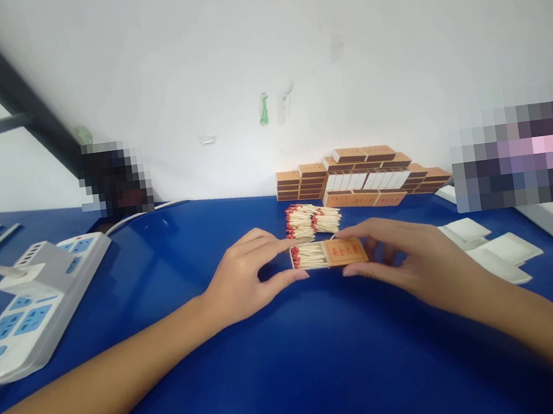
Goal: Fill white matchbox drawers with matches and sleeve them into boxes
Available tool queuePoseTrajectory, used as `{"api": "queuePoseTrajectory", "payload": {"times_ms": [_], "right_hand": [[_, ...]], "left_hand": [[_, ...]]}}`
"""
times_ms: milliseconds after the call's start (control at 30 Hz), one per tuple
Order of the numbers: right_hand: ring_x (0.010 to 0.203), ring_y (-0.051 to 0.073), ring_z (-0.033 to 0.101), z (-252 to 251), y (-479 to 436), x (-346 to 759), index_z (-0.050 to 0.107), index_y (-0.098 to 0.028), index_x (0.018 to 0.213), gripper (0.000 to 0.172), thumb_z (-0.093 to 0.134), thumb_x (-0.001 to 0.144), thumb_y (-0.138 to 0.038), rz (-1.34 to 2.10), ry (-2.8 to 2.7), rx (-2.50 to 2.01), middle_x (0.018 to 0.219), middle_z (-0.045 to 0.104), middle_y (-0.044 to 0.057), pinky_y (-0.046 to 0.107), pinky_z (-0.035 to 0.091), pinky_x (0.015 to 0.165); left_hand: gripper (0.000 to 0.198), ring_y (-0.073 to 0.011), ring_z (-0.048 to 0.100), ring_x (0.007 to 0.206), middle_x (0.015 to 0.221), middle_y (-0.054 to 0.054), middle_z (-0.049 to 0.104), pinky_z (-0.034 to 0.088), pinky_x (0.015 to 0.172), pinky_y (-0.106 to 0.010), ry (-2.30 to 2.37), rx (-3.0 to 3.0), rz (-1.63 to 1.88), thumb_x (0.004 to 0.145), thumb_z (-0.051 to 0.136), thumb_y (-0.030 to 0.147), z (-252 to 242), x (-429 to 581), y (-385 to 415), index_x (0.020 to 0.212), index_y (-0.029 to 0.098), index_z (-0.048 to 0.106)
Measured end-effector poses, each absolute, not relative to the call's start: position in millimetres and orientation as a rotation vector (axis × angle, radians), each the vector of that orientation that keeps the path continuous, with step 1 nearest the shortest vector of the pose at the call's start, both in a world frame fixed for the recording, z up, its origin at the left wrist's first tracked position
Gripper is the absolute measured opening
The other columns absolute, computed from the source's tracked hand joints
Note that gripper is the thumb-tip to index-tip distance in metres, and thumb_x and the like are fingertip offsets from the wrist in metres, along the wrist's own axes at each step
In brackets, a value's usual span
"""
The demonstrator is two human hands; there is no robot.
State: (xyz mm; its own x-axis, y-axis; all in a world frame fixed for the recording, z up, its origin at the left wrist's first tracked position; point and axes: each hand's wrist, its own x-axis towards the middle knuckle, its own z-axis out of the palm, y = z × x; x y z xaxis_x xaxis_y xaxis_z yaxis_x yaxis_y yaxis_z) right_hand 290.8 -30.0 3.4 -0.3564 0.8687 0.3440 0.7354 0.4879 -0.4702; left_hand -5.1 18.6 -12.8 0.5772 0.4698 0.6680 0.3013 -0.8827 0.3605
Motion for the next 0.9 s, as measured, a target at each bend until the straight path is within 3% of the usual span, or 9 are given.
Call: {"api": "queuePoseTrajectory", "payload": {"times_ms": [300, 667, 800, 900], "right_hand": [[0.075, 0.02, 0.072, 3, -29, 282, 0.073, -0.027, 0.121, 0.044, 0.073, 0.092, -0.06, 0.443, -2.08, -1.27, 0.109, 0.079, 0.005, 0.036, 0.064, 0.069], [0.083, 0.021, 0.078, 3, -46, 260, 0.073, -0.022, 0.125, 0.042, 0.076, 0.093, -0.049, 0.473, -2.049, -1.132, 0.109, 0.081, 0.006, 0.031, 0.067, 0.072], [0.105, 0.022, 0.078, 3, -59, 243, 0.071, -0.024, 0.13, 0.035, 0.074, 0.097, -0.036, 0.513, -2.102, -1.057, 0.124, 0.079, 0.006, 0.032, 0.066, 0.092], [0.12, 0.024, 0.074, 3, -66, 237, 0.068, -0.027, 0.137, 0.039, 0.072, 0.098, -0.03, 0.577, -2.15, -0.997, 0.137, 0.074, 0.006, 0.034, 0.061, 0.104]], "left_hand": [[0.04, -0.022, 0.07, 0.098, 0.107, -0.01, 0.079, 0.058, 0.089, -0.04, 0.723, 2.453, 1.137, 0.093, 0.08, 0.037, -10, -7, 17, 0.127, 0.016, 0.073], [0.053, -0.02, 0.069, 0.092, 0.096, -0.006, 0.08, 0.059, 0.084, -0.034, 0.581, 2.417, 1.18, 0.077, 0.092, 0.04, -11, -4, 12, 0.123, 0.019, 0.076], [0.077, -0.0185, 0.069, 0.086, 0.091, -0.003, 0.078, 0.059, 0.081, -0.032, 0.524, 2.346, 1.129, 0.063, 0.097, 0.045, -10, -2, 4, 0.131, 0.021, 0.072], [0.083, -0.0182, 0.069, 0.081, 0.085, -0.001, 0.077, 0.057, 0.078, -0.031, 0.485, 2.294, 1.096, 0.056, 0.099, 0.051, -9, -1, 1, 0.129, 0.022, 0.072]]}}
